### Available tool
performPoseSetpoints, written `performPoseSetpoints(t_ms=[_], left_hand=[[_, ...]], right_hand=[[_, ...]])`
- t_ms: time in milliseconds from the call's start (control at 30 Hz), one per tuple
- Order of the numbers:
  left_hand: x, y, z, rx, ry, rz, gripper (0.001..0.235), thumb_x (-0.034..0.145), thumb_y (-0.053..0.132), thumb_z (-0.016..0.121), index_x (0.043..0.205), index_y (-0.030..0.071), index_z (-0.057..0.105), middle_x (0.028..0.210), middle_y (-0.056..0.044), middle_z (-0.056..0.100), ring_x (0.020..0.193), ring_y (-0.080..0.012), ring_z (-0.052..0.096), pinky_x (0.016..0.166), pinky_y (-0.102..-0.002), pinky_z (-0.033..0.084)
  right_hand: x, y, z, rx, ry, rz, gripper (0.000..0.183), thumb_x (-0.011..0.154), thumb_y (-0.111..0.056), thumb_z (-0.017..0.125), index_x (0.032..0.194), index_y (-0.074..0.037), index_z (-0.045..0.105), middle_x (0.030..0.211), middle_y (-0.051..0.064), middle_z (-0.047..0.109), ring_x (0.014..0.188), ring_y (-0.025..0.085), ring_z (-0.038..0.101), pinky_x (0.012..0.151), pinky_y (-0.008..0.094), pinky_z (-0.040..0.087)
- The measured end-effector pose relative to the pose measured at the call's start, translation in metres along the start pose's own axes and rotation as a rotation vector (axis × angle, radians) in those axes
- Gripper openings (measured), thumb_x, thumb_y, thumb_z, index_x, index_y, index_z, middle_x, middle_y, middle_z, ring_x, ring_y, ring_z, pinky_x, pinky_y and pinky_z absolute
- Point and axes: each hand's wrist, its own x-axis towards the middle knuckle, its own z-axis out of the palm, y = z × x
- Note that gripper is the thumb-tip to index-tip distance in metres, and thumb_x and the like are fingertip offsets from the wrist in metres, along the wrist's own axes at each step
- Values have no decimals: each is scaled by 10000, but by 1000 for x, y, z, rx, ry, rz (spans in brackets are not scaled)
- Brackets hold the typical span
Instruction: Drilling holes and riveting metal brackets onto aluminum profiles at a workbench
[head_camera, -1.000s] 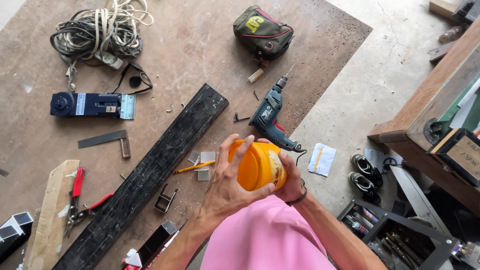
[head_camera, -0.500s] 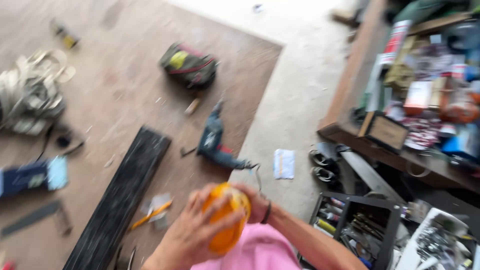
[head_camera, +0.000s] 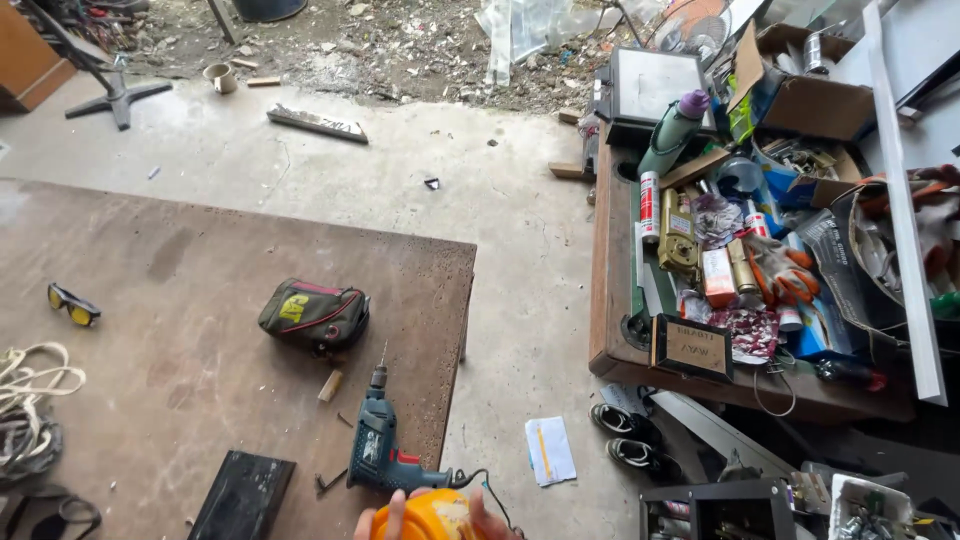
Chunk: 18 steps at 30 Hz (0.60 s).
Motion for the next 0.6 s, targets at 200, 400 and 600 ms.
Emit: performPoseSetpoints(t_ms=[200,400,600], left_hand=[[86,-1,-163,-398,-567,523,1135,585,321,926,1577,259,377,1618,-181,297,1414,-443,365,1188,-505,266],[106,13,-197,-274,-634,606,1448,416,551,1118,1605,355,316,1674,-94,204,1456,-598,158,1062,-744,283],[92,27,-197,-450,-975,-361,1166,693,629,798,1606,367,121,1584,-74,218,1422,-344,332,905,-653,501]], right_hand=[[4,13,-12,25,-26,18,790,898,-668,549,1458,-116,471,1386,156,565,1215,317,583,989,490,498],[15,6,-11,-103,-114,-77,1007,787,-774,532,1572,-165,364,1575,189,460,1399,398,499,1099,619,450],[25,15,-3,-202,-227,-236,925,840,-624,745,1516,-132,350,1389,192,584,1177,328,662,964,478,572]])
